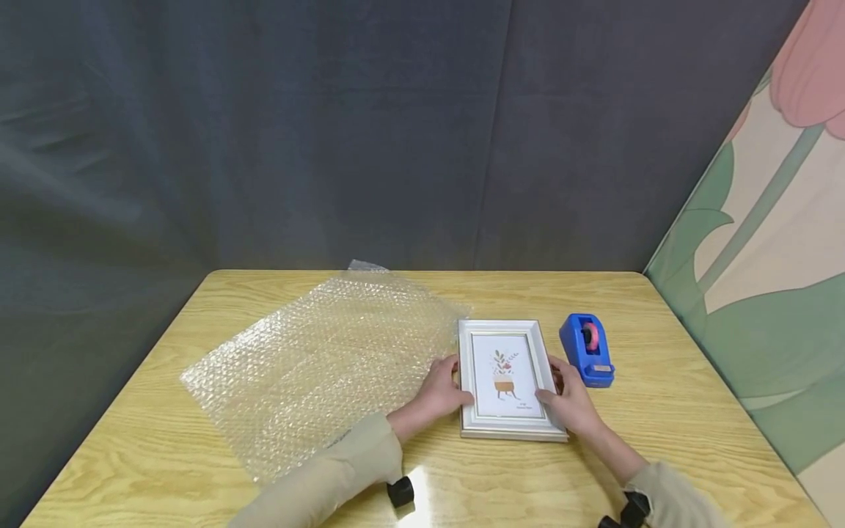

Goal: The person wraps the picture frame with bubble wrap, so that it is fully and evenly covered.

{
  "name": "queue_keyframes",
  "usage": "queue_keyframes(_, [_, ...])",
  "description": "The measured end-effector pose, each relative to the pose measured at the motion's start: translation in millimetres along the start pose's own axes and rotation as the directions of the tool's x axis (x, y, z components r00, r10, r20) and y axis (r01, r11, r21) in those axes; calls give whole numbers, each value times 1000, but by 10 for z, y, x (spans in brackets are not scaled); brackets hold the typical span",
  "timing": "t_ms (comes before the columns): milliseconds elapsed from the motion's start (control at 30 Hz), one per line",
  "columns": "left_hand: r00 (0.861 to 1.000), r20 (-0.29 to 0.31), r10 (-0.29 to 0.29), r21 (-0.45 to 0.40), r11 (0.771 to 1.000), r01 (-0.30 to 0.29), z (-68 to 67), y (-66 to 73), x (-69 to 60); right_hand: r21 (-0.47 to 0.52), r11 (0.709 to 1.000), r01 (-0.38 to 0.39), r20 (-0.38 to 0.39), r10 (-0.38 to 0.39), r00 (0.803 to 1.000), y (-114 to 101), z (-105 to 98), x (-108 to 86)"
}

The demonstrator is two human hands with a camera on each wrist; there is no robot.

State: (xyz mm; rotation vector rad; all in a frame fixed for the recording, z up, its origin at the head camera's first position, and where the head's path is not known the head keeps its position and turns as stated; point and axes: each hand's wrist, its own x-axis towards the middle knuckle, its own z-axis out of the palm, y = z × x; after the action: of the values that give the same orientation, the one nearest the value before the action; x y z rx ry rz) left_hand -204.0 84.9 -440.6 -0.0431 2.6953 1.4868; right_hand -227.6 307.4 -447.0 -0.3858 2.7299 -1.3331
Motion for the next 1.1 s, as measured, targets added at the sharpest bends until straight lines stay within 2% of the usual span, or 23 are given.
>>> queue_keyframes(200, [999, 34, 22, -111, 994, -18, 48, 31, -18, 105, 993, -47, -108, 58, 993, -17, 21, -61])
queue_keyframes(367, [997, 57, 45, -184, 982, -33, 64, 45, -10, 169, 986, 4, -199, 31, 980, -26, 33, -77])
queue_keyframes(467, [997, 57, 51, -194, 980, -39, 62, 48, -9, 169, 985, 29, -213, 7, 977, -35, 32, -77])
queue_keyframes(733, [996, 63, 61, -220, 974, -46, -42, 122, -34, 156, 988, 15, -219, 20, 976, -107, -34, -76])
queue_keyframes(900, [995, 61, 74, -220, 974, -59, -161, 164, -23, 108, 994, 25, -234, 1, 972, -204, -42, -43])
queue_keyframes(1100, [995, 69, 78, -225, 972, -61, -362, 164, -27, 170, 985, 23, -197, 11, 980, -358, 4, 14])
